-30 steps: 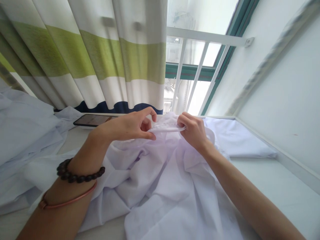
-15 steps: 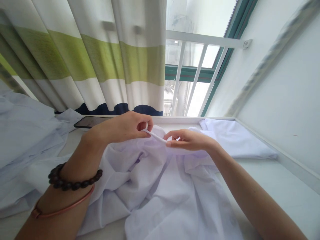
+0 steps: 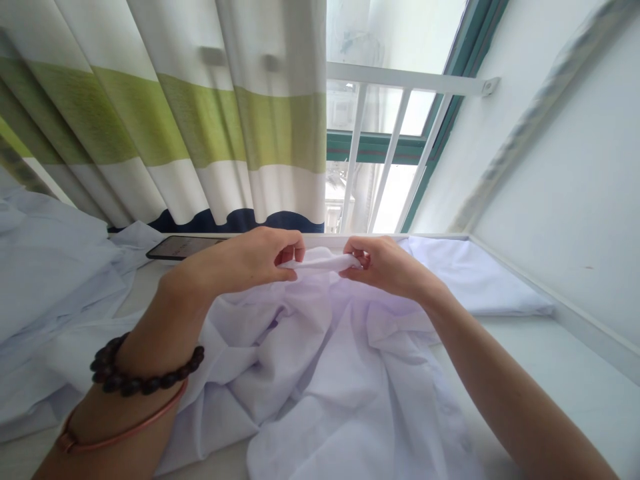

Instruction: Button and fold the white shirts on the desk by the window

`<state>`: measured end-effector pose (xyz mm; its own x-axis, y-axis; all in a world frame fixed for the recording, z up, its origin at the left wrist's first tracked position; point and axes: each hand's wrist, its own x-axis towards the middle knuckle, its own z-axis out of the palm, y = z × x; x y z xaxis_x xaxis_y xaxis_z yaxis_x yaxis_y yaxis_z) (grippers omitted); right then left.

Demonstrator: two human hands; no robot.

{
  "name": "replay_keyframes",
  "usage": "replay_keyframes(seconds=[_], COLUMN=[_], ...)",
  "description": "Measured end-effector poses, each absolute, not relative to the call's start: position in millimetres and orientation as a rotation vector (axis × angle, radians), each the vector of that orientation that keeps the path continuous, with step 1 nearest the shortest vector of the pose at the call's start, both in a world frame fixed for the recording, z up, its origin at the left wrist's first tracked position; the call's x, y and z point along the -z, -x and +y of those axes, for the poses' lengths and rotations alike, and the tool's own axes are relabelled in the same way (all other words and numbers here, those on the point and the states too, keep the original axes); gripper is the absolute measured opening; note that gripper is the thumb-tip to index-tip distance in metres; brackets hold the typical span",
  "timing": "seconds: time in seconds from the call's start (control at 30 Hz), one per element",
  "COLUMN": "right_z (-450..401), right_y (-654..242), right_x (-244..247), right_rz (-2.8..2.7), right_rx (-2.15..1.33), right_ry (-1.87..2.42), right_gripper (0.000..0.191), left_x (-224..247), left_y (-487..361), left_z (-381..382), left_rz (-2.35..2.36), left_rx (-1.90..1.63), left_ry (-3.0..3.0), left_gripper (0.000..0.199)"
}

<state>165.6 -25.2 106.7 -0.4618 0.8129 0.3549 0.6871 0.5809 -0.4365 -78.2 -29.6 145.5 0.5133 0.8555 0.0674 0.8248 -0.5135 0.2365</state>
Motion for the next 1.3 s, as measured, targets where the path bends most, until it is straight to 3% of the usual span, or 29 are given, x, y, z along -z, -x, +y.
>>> replay_keyframes(seconds=[0.13,0.27,0.37,0.47,0.67,0.83,1.1,1.3], right_z=[-33.7,-37.3,-36.0,-33.9,-33.0,-31.0,-29.0,-25.7], right_y=[-171.1,-171.3,-166.9,-163.5,-163.3,-163.3,-164.2,-164.6], right_x=[-115.4,-115.8,-111.5,-109.8,-113.1,-112.3,-109.8,-108.1], right_rz=[-2.335,-2.438,-2.414,-2.421,-2.434,-2.473,-2.430,-2.357], right_rx=[-0.698,-1.091,-1.192,-1.015,-0.040,-0.070,-0.177,-0.030], right_ry=[1.199,1.167,1.210,1.280,1.137,0.899,0.904,1.013], right_gripper=[0.020,0.010,0.006,0.006,0.017,0.022,0.022,0.017], left_x=[-145.8,-146.6,-147.3,-148.7,-148.8,-146.8,-146.0,-148.1], left_y=[78.0,78.2,76.7,75.2,76.8,78.6,81.2,82.8], left_z=[-29.2,-30.2,-31.9,-33.5,-33.8,-34.3,-33.9,-33.6], left_rz=[1.479,1.431,1.383,1.390,1.435,1.382,1.280,1.386], left_rx=[-0.260,-0.271,-0.304,-0.320,-0.206,-0.115,-0.069,-0.135], left_ry=[-2.588,-2.621,-2.668,-2.654,-2.548,-2.533,-2.527,-2.546], left_gripper=[0.016,0.013,0.017,0.018,0.014,0.030,0.016,0.019])
